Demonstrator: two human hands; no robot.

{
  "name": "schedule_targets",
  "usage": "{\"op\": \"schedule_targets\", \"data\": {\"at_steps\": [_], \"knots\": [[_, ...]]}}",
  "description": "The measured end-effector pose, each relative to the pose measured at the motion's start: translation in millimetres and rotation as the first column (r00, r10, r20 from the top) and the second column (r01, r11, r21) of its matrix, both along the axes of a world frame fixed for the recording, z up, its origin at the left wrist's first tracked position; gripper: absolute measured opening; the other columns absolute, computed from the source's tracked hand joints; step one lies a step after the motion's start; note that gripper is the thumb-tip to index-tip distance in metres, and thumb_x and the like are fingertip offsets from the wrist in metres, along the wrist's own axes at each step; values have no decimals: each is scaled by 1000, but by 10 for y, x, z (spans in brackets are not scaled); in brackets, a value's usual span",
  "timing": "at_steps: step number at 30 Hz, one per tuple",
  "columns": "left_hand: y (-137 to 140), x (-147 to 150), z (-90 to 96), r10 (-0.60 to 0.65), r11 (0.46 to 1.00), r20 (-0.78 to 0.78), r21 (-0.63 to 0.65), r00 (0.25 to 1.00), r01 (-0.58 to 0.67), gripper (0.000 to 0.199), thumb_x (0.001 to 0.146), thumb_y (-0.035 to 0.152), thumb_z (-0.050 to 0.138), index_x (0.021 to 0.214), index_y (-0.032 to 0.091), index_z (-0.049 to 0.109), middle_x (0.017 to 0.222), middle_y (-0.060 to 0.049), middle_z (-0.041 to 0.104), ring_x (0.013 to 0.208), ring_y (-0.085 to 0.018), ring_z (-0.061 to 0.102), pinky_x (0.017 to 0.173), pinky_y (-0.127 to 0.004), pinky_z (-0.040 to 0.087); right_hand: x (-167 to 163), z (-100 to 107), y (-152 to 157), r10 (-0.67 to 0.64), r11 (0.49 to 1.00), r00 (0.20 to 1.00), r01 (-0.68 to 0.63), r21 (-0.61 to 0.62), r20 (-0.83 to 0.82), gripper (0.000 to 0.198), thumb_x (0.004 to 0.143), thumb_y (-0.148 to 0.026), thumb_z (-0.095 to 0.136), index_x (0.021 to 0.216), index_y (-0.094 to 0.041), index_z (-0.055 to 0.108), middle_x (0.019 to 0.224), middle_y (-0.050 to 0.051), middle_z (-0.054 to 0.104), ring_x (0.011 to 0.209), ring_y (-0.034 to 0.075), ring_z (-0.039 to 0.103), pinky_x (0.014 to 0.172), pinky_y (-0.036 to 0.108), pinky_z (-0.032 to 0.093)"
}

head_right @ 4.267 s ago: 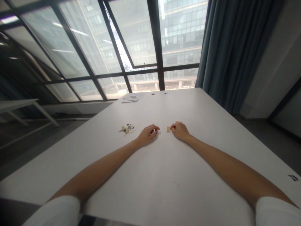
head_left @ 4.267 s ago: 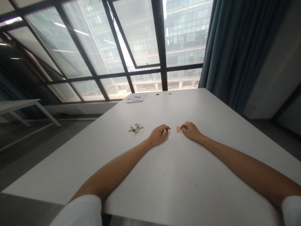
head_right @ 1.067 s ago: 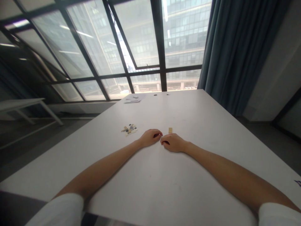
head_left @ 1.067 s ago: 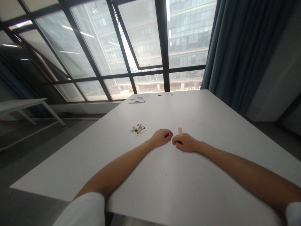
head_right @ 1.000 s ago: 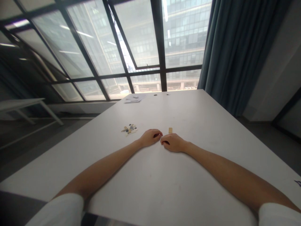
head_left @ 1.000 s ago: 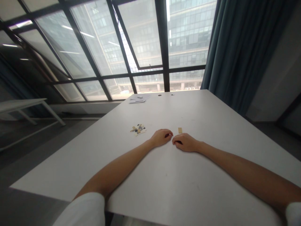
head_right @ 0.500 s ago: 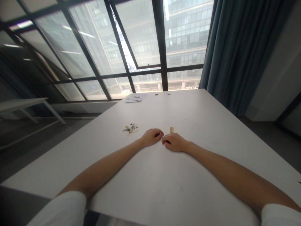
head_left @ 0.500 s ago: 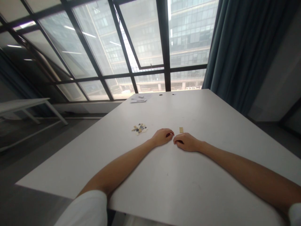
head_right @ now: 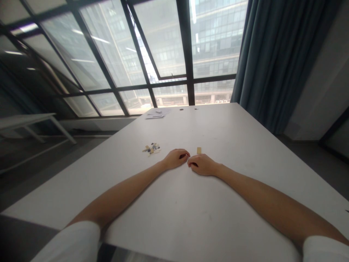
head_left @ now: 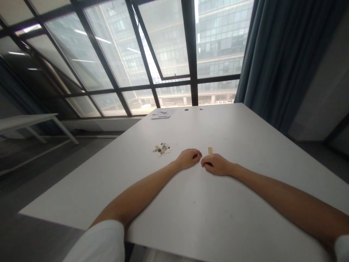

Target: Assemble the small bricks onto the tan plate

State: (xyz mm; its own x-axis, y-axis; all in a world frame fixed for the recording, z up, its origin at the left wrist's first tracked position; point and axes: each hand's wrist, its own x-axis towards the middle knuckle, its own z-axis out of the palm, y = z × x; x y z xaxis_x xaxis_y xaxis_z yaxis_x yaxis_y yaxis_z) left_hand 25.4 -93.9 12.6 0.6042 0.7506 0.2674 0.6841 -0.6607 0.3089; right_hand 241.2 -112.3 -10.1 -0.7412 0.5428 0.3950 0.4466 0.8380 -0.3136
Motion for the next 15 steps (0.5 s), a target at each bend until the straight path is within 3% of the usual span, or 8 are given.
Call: {"op": "schedule_targets", "data": {"at_steps": [15], "knots": [[25,-9,-42,-7,1000,5,13,1000,7,25,90,27,51,100,23,74,94,-2,75,85,-17,66,79,-26,47,12,-11,5,-6,1000,1000,6,-5,13,20,83,-11,53,86,-21,70,85,2,74,80,18,66,79,27,48]]}}
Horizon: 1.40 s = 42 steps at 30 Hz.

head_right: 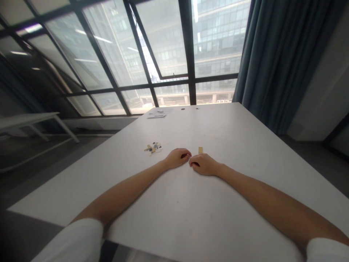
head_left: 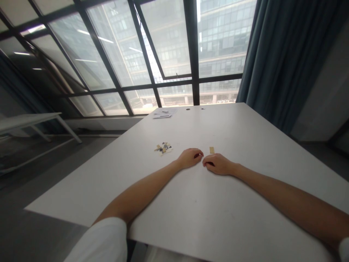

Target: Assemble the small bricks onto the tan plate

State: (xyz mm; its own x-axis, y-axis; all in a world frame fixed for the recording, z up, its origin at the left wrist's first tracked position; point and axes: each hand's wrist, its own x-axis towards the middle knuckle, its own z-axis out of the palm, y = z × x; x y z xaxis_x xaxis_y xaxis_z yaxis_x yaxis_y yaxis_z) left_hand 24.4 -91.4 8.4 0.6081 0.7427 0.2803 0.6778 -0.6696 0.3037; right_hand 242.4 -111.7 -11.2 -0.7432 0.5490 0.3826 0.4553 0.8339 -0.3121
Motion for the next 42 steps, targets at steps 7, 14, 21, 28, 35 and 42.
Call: {"op": "schedule_targets", "data": {"at_steps": [7,14,21,28,35,42], "knots": [[2,2,-1,0,1000,4,-3,1000,0,25,90,28,51,100,23,74,95,-2,75,86,-17,66,80,-26,48,6,17,-14,0,1000,1000,0,-6,-4,19,83,-11,53,86,-21,69,84,2,73,80,18,66,78,27,48],[0,7,0,-2,1000,-7,0,1000,2,25,90,28,52,100,23,74,95,-2,75,86,-17,66,80,-26,48,4,12,-16,-6,1000,1000,6,-6,8,20,84,-12,52,86,-21,70,85,2,74,79,17,66,78,27,47],[-8,2,9,1,1000,-14,-1,1000,-1,25,90,28,52,100,23,74,95,-2,75,87,-16,66,81,-25,48,-9,34,-30,-9,1000,1000,9,-12,-1,21,84,-11,52,85,-21,70,85,2,74,79,18,66,78,27,47],[1,2,-2,-5,1000,-4,7,1000,5,25,91,28,52,100,23,74,97,-1,75,88,-16,67,82,-25,48,-1,42,-32,-7,1000,1000,7,-11,9,21,84,-11,52,86,-22,70,85,2,74,78,17,65,78,27,47],[-6,10,10,3,1000,-6,0,1000,-3,25,90,28,52,100,23,74,96,-2,75,88,-17,66,82,-26,48,5,27,-24,-10,1000,1000,10,-18,19,21,85,-12,51,86,-22,70,86,2,74,80,17,66,79,27,47],[24,11,-23,25,1000,84,1,996,-26,25,88,26,53,96,20,75,91,-2,74,79,-15,62,75,-24,47,12,21,-23,-4,1000,1000,5,-21,13,21,84,-12,51,86,-21,70,86,2,74,79,18,65,78,27,47]]}}
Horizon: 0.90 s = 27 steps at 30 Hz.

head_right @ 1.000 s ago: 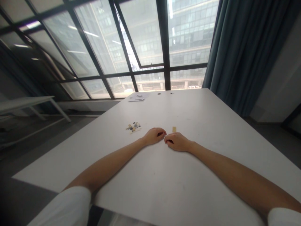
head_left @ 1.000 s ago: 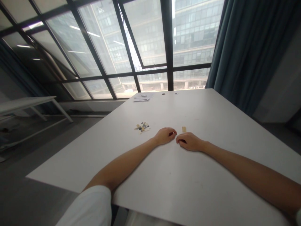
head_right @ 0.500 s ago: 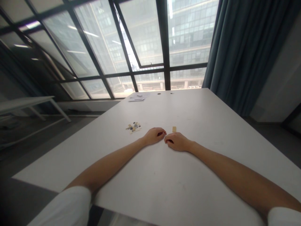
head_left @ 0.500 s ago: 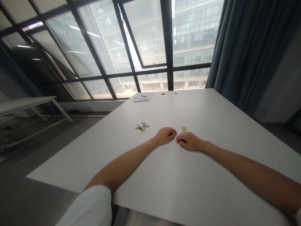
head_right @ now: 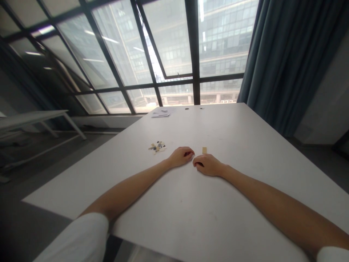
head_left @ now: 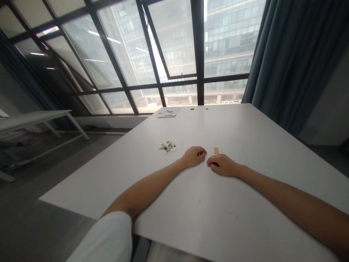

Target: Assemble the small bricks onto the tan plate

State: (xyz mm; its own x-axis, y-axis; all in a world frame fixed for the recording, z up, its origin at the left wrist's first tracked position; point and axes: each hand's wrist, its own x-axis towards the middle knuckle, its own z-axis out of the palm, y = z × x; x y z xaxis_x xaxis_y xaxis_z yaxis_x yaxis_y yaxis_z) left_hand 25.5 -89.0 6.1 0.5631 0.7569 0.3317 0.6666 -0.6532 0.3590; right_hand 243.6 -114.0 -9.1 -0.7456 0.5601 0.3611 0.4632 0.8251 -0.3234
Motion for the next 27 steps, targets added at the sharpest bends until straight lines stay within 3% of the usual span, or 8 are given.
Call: {"op": "schedule_targets", "data": {"at_steps": [4,8,15,21,27], "knots": [[70,-25,84,34,999,72,-14,997,-33,26,88,27,52,95,18,76,88,-3,74,72,-13,59,72,-24,46,5,-3,-1,14,1000,1000,-14,-8,-9,22,83,-11,51,87,-21,70,86,2,74,79,17,65,79,27,47],[170,-148,328,107,994,116,-49,987,-102,27,88,31,55,95,17,77,85,-3,74,71,-13,60,70,-23,47,4,7,-9,9,1000,1000,-10,-13,-17,22,83,-11,51,87,-21,70,84,2,73,77,17,64,78,27,47],[408,-763,825,252,966,60,-71,966,-248,30,85,38,60,97,17,78,89,-4,75,71,-13,62,70,-25,49,8,31,-32,10,999,1000,-11,-43,-24,22,84,-12,50,87,-21,70,85,3,73,79,17,65,79,28,47],[497,-1280,1097,430,898,-75,-68,900,-435,30,80,37,68,97,15,80,91,-6,76,77,-16,66,74,-25,50,15,14,-36,6,999,999,-8,-46,-34,23,86,-14,49,86,-21,70,85,3,73,80,18,65,78,29,48],[557,-1679,1128,546,769,-281,-205,789,-605,34,72,38,79,96,14,81,90,-9,76,79,-19,67,70,-24,51,20,-6,-17,3,999,1000,-4,-50,-24,23,84,-14,50,87,-21,71,86,4,74,80,19,65,78,30,48]]}}
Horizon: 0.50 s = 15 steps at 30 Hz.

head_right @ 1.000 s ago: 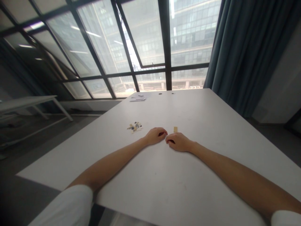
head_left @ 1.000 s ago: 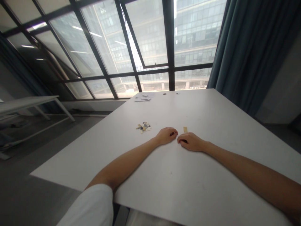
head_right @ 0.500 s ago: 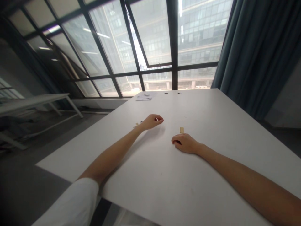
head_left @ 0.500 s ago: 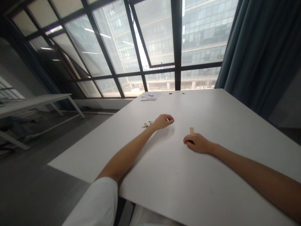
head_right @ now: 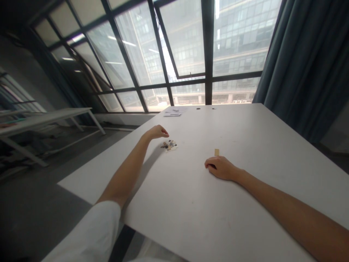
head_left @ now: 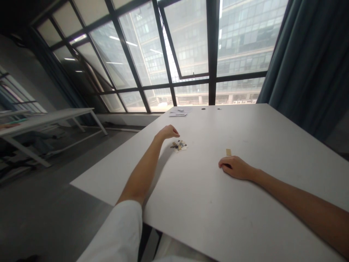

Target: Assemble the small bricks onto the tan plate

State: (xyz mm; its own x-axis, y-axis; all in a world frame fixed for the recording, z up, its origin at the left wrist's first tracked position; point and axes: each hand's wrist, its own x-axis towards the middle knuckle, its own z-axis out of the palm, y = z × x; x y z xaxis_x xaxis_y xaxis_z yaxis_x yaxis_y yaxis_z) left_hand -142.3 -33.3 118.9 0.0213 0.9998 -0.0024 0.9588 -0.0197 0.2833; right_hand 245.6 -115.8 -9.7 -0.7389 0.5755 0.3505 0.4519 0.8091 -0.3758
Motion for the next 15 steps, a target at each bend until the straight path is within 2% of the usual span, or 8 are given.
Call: {"op": "schedule_targets", "data": {"at_steps": [4,8,15], "knots": [[58,-214,-62,123,978,-49,-167,991,-129,45,65,42,84,98,12,81,82,-10,76,71,-19,66,64,-24,51,-2,3,-3,0,1000,1000,0,-4,1,23,84,-14,49,86,-21,71,85,3,74,80,18,65,78,29,47],[94,-308,-132,153,967,-102,-191,983,-171,47,57,40,89,93,12,81,79,-11,76,71,-20,67,66,-25,52,-7,21,-17,0,1000,1000,0,-9,-6,23,84,-14,49,86,-21,71,84,3,74,79,18,65,78,29,47],[136,-319,-262,120,964,-141,-219,983,-149,36,48,29,92,79,15,81,82,-8,77,80,-22,68,77,-27,53,0,7,-5,2,1000,1000,-2,-12,-8,23,84,-14,50,86,-21,71,85,3,74,79,18,66,78,28,48]]}}
